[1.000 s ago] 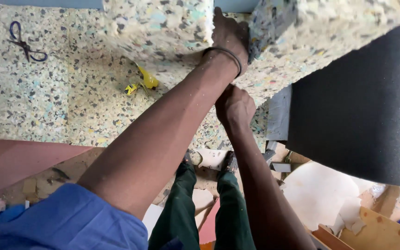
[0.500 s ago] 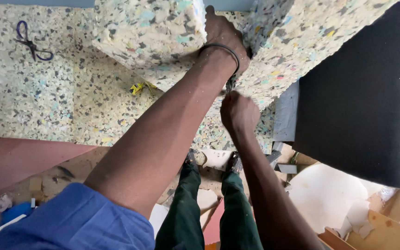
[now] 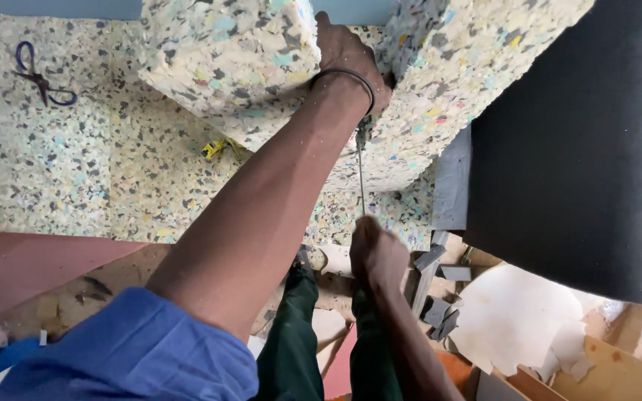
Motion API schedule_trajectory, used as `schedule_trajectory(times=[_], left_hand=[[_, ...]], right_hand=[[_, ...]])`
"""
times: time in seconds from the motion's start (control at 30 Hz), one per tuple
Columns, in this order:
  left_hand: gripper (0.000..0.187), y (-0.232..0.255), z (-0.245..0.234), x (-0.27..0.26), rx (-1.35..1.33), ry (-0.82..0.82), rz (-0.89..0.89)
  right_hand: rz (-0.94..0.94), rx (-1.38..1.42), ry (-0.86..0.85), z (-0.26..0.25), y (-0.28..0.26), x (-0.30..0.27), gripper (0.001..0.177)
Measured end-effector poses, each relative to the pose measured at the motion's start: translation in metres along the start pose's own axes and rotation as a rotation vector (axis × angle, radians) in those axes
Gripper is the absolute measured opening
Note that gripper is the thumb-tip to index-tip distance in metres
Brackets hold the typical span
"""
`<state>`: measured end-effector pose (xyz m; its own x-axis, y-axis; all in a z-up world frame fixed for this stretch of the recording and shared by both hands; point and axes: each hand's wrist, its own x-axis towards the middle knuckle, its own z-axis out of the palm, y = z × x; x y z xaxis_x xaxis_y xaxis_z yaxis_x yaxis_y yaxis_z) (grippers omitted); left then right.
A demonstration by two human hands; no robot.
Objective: Measuring, cutting, and applying glue to foam blocks for furniture upholstery
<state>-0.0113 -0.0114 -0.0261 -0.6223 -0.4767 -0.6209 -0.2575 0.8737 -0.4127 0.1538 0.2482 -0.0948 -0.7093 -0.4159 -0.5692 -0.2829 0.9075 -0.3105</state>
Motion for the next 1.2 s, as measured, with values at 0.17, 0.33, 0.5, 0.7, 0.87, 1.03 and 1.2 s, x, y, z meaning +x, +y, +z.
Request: schedule_trajectory(times=[0.17,0.33,0.5,0.7,0.87,1.03,1.2], left_hand=[[0.08,0.006,-0.002,-0.025,-0.065,0.037,0.029],[0.083,0.005,0.033,0.007,-0.003,0.046,-0.047],[0.076,0.0,0.017,-0.004,-0.024,0.034,-0.057],[0.07,0.007,0.004,-0.023,-0.081,0.001,-0.011],[0.073,-0.004,0.005,-0.025,-0.004,0.075,-0.005],[0.074,-0.007,0.007,-0.023,-0.045,0.071,-0.009],[0.059,0.021,0.045,0.007,-0.484,0.448,0.245]], right_hand=[[0.151,-0.071,-0.118,-0.08,-0.09,0.085,0.043],[0.01,-0.014,-0.033,-0.013,-0.016,0.008,0.041],[0.082,-0.173,-0.209,0.033,0.041,-0.032,0.027],[0.027,-0.02,0.018,-0.054,-0.063,0.077,0.028],[0.146,-0.122,-0.166,-0.037,-0.046,0.048,0.045],[0.133,-0.258,-0.303,0.022,0.046,-0.045,0.03],[0.087,-0.081,-0.112,-0.008,0.021,-0.042,0.041]])
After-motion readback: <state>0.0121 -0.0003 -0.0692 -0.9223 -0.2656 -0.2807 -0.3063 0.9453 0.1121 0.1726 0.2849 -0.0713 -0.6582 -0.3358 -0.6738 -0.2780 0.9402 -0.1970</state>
